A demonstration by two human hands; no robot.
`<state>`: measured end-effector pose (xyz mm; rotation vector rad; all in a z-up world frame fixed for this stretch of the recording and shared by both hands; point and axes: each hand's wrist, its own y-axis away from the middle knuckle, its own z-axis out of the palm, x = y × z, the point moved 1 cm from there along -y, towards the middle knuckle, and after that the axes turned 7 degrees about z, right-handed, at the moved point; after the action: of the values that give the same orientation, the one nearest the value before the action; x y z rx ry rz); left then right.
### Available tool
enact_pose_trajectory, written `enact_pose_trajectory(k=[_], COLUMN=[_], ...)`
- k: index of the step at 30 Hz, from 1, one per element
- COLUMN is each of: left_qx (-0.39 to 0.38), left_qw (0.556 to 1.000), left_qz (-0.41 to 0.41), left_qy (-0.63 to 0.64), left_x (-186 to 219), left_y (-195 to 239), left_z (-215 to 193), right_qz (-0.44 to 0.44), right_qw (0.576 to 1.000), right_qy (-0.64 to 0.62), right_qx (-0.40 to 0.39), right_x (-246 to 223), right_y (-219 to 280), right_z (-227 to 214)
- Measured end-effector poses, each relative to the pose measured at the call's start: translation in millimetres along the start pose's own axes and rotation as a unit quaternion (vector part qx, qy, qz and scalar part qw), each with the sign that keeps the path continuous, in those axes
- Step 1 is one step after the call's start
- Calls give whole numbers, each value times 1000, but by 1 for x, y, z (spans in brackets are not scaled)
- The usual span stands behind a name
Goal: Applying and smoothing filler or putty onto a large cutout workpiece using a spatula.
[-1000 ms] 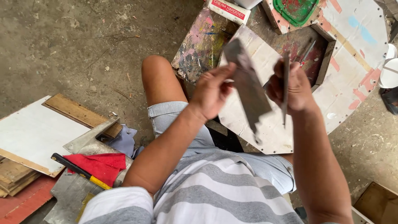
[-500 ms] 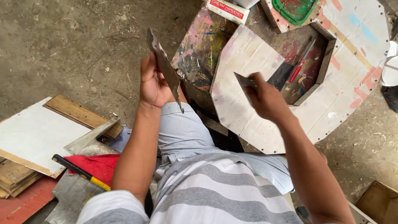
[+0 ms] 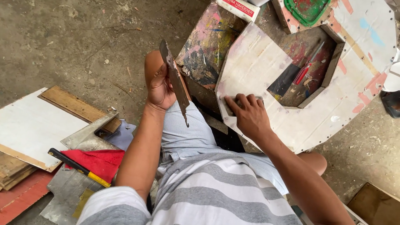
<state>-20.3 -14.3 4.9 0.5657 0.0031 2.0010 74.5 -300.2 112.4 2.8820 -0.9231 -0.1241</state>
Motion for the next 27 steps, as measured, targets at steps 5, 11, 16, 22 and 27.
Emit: enact_pose_trajectory(k=[5,11,16,22,27], left_qx=[6,20,19,26,30], left_qw=[1000,1000,1000,1000,999], left_qz=[0,2,1,-11,-19], left_qy=[3,16,10,10,-15], left_x=[-5,-5,-5,-7,7], left_y=[-2,4,3,0,9], left_z=[-16,-8,-6,-17,16], right_qz=[4,25,26,-17,114], right_qw=[1000,999,998,988,993], right_qy=[8,14,29,82,-21], right_qx=[16,-31,-59,-131,8], right_x=[-4,-11,-13,6,59], right_y=[-8,-16,-11,-5,27], right_z=[2,-1,7,-23,-33])
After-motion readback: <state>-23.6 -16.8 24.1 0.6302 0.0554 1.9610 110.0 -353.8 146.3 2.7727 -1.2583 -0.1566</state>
